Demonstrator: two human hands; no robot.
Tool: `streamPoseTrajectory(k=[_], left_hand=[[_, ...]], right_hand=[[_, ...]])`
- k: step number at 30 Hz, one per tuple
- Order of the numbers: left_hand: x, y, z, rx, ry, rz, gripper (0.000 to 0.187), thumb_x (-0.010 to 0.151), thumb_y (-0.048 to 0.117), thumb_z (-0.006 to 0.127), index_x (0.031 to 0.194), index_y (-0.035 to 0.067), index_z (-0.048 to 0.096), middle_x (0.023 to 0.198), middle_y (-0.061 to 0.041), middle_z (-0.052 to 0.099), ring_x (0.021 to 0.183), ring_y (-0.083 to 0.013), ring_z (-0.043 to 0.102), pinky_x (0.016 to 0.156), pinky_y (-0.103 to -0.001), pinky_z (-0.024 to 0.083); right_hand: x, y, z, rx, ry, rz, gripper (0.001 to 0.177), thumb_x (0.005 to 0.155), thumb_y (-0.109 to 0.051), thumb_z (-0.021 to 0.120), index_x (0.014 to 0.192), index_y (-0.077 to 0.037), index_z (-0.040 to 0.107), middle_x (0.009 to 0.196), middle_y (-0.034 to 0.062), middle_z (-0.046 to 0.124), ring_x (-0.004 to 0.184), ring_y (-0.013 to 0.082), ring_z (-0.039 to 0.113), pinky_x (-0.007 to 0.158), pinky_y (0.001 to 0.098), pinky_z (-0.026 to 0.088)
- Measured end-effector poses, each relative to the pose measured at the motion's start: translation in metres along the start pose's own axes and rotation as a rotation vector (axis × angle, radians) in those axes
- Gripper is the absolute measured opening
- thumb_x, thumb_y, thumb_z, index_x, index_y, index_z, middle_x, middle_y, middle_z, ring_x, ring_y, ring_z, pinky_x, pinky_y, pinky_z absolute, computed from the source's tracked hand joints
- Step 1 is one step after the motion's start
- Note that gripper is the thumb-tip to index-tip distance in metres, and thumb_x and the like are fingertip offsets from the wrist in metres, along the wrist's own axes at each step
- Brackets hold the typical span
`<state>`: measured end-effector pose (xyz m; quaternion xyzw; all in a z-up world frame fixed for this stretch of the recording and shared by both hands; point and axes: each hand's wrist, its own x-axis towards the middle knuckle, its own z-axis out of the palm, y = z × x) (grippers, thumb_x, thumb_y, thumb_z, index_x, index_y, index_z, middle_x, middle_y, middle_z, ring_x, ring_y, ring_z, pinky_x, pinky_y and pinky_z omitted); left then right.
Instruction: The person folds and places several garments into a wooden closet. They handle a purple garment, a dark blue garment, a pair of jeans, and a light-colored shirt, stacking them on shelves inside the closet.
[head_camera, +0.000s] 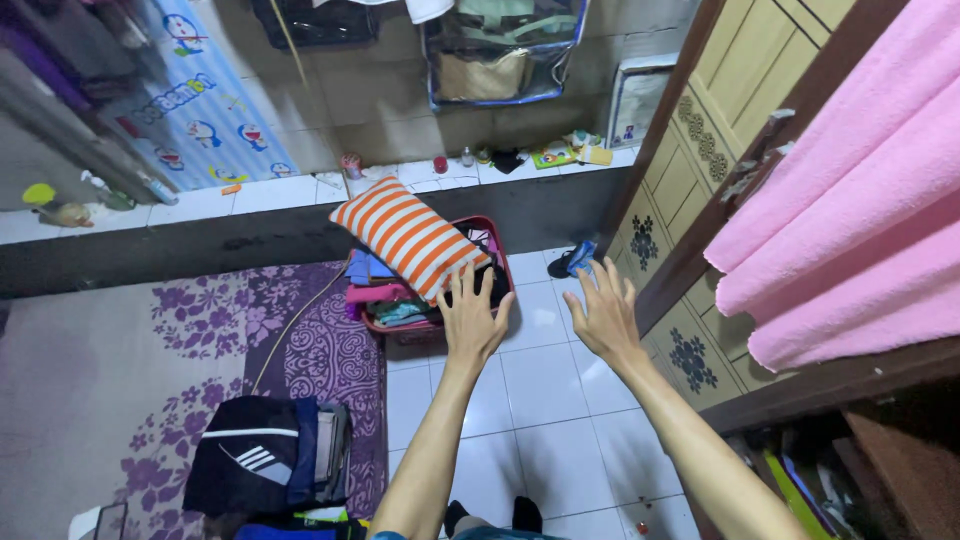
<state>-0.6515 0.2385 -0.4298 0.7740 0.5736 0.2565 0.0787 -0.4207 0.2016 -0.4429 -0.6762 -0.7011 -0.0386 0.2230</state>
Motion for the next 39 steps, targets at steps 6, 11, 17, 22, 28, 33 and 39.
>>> streamPoseTrajectory(k=[6, 11, 17, 22, 28, 33, 39], left_hand=[[-0.012, -0.028, -0.018, 0.038, -0.012, -0.086, 0.063, 0.101, 0.057, 0.044, 0.145, 0.013, 0.052, 0.153, -0.020, 0.042, 0.148, -0.0401, 0.031, 0.112, -0.065, 0.023], [-0.024, -0.057, -0.036, 0.043, 0.017, -0.137, 0.064, 0.100, 0.058, 0.045, 0.145, 0.013, 0.052, 0.153, -0.021, 0.043, 0.148, -0.0414, 0.031, 0.112, -0.067, 0.023], [-0.039, -0.092, -0.052, 0.073, 0.058, -0.178, 0.063, 0.100, 0.058, 0.045, 0.143, 0.013, 0.054, 0.154, -0.020, 0.041, 0.148, -0.0404, 0.031, 0.112, -0.066, 0.023], [-0.054, -0.122, -0.066, 0.075, 0.087, -0.228, 0.064, 0.101, 0.059, 0.042, 0.143, 0.013, 0.054, 0.154, -0.019, 0.041, 0.148, -0.0404, 0.031, 0.112, -0.067, 0.023], [-0.074, -0.154, -0.087, 0.111, 0.093, -0.301, 0.062, 0.101, 0.055, 0.043, 0.144, 0.012, 0.053, 0.154, -0.020, 0.040, 0.149, -0.0411, 0.029, 0.111, -0.068, 0.023], [-0.094, -0.175, -0.106, 0.110, 0.101, -0.361, 0.062, 0.101, 0.056, 0.042, 0.146, 0.013, 0.049, 0.156, -0.019, 0.038, 0.149, -0.0399, 0.028, 0.112, -0.067, 0.022], [-0.111, -0.204, -0.117, 0.135, 0.100, -0.450, 0.064, 0.100, 0.056, 0.043, 0.146, 0.011, 0.051, 0.157, -0.021, 0.038, 0.149, -0.0412, 0.028, 0.112, -0.069, 0.022]], right_hand=[[0.013, -0.033, 0.008, 0.022, -0.008, -0.061, 0.051, 0.107, -0.047, 0.043, 0.137, -0.009, 0.058, 0.143, 0.0177, 0.053, 0.147, 0.0388, 0.037, 0.109, 0.0659, 0.035], [0.020, -0.059, 0.026, 0.009, 0.009, -0.136, 0.049, 0.105, -0.045, 0.047, 0.138, -0.011, 0.057, 0.143, 0.0163, 0.053, 0.147, 0.0375, 0.038, 0.109, 0.0634, 0.035], [0.028, -0.093, 0.044, 0.049, -0.017, -0.184, 0.048, 0.104, -0.044, 0.048, 0.139, -0.011, 0.057, 0.143, 0.0159, 0.053, 0.147, 0.0374, 0.037, 0.109, 0.0638, 0.034], [0.034, -0.129, 0.052, 0.097, -0.028, -0.233, 0.047, 0.105, -0.043, 0.048, 0.140, -0.011, 0.055, 0.143, 0.0164, 0.052, 0.148, 0.0381, 0.036, 0.109, 0.0652, 0.034], [0.039, -0.171, 0.064, 0.096, -0.044, -0.298, 0.048, 0.106, -0.045, 0.046, 0.139, -0.011, 0.056, 0.144, 0.0164, 0.052, 0.148, 0.0368, 0.036, 0.110, 0.0637, 0.033], [0.039, -0.199, 0.087, 0.111, -0.040, -0.363, 0.050, 0.106, -0.047, 0.046, 0.139, -0.011, 0.056, 0.144, 0.0162, 0.052, 0.147, 0.0373, 0.038, 0.111, 0.0647, 0.032], [0.045, -0.232, 0.112, 0.118, -0.006, -0.472, 0.046, 0.105, -0.046, 0.049, 0.137, -0.014, 0.058, 0.141, 0.0146, 0.055, 0.145, 0.0352, 0.041, 0.108, 0.0619, 0.036]])
